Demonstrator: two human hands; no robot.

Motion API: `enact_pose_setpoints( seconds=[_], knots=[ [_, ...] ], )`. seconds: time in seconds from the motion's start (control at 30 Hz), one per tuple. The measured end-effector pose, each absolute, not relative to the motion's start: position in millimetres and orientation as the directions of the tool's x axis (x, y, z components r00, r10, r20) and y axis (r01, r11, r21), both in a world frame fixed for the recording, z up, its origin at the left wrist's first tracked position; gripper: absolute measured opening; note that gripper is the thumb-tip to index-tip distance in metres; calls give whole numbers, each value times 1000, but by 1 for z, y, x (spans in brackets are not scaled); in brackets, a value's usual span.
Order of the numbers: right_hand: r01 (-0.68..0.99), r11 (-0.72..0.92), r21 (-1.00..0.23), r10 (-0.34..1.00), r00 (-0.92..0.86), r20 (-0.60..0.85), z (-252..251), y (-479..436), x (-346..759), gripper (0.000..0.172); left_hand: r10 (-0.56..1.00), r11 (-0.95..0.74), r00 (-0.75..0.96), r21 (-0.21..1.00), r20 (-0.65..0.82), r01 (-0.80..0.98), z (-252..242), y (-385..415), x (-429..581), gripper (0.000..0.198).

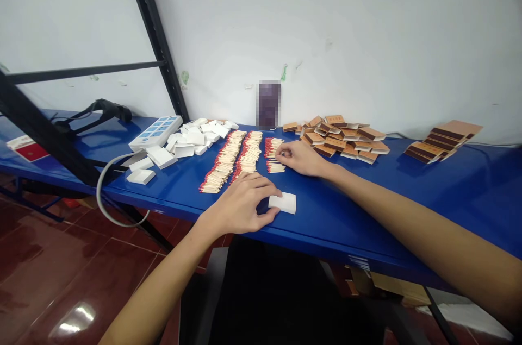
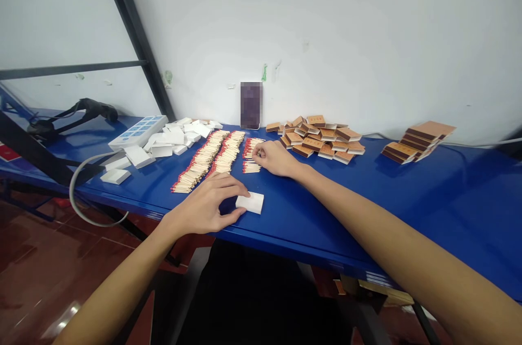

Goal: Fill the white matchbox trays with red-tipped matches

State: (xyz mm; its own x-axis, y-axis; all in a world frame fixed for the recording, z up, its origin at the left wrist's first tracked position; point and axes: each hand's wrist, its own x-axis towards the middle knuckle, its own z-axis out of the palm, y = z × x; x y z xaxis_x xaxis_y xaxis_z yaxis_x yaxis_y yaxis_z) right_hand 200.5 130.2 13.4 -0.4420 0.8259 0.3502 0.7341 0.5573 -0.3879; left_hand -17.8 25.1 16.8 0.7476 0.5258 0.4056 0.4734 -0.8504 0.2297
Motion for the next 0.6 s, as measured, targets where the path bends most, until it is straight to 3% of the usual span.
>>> enact_pose_setpoints(
  seconds=[0.6],
  knots=[
    [723,606,-331,788,-487,378,8,134,199,17,523,-852,747,223,411,473,16,25,-17,20]
  ],
)
